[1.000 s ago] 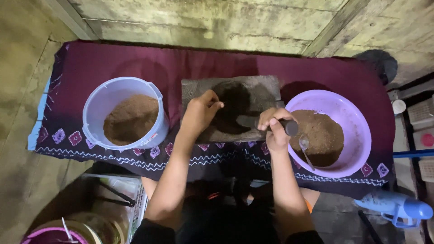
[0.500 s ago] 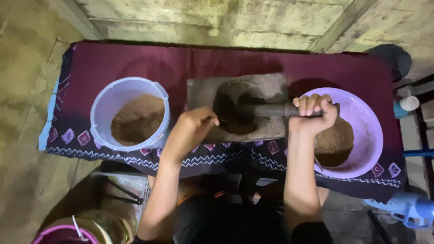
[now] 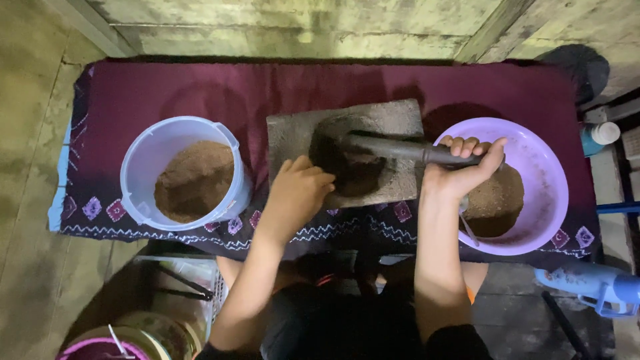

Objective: Using a stone mortar and pestle to grind brown powder, with occasional use of a spoon to collect the material.

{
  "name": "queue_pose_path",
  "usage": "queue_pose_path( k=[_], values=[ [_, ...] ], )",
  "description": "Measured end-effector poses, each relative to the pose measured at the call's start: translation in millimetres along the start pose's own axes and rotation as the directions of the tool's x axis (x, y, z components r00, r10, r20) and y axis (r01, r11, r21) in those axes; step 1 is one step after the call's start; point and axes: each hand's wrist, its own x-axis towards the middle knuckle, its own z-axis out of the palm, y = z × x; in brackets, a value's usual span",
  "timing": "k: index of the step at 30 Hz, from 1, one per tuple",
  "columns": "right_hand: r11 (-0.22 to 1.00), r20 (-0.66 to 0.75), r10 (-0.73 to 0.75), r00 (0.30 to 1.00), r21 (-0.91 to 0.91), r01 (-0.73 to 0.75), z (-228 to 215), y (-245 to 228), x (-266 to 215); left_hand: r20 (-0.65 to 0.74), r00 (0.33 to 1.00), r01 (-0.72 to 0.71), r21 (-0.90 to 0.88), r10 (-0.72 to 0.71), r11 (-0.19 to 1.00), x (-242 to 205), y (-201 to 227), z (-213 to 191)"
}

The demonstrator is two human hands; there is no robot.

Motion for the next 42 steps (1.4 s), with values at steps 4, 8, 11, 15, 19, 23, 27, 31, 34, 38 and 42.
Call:
queue_pose_path(
  k=[4, 8, 11, 15, 19, 23, 27, 31, 34, 38, 42],
  values=[
    [1.0, -0.01, -0.008, 1.0, -0.011, 0.008, 11, -1, -10, 0.006, 1.0, -0.008, -0.027, 0.008, 1.0, 19, -15, 50],
    [1.0, -0.019, -0.02, 1.0, 0.001, 0.02, 14, -5, -12, -0.005, 1.0, 0.007, 0.096, -0.007, 0.995, 19, -9, 44],
    [1.0, -0.021, -0.01, 1.0, 0.013, 0.01, 9, -5, -11, -0.01, 0.999, 0.038, 0.046, -0.038, 0.998, 18, -6, 43],
    [0.999, -0.024, 0.009, 1.0, 0.031, -0.008, 2, -4, -5, -0.07, 0.975, 0.207, -0.034, -0.209, 0.978, 19, -23, 12],
    [0.998, -0.027, -0.006, 1.0, 0.06, 0.008, 7, -5, -10, -0.235, 0.942, 0.232, -0.052, -0.238, 0.971, 43, -54, 42],
    [0.999, -0.023, 0.016, 1.0, 0.048, -0.015, 4, -4, -5, -0.079, 0.989, 0.113, -0.169, -0.128, 0.979, 50, -42, 71],
    [0.999, -0.032, 0.023, 0.999, 0.047, -0.022, 3, -4, -3, 0.038, 0.981, 0.191, -0.3, -0.188, 0.935, 50, -43, 37],
    [0.999, -0.022, 0.028, 0.999, 0.035, -0.027, 0, -2, -1, -0.14, 0.971, 0.185, -0.062, -0.192, 0.981, 55, -70, 64],
    [0.999, -0.018, 0.023, 1.0, 0.024, -0.022, 3, -1, -1, -0.038, 0.993, 0.107, -0.102, -0.112, 0.989, 51, -55, 72],
    [1.0, -0.056, -0.002, 0.998, -0.002, 0.001, 8, -1, -5, -0.135, 0.985, 0.078, -0.213, -0.109, 0.974, 48, -57, 71],
    [0.999, -0.085, -0.004, 0.996, -0.049, 0.0, 14, -2, -10, -0.238, 0.955, 0.176, -0.026, -0.177, 0.984, 51, -72, 82]
  ],
)
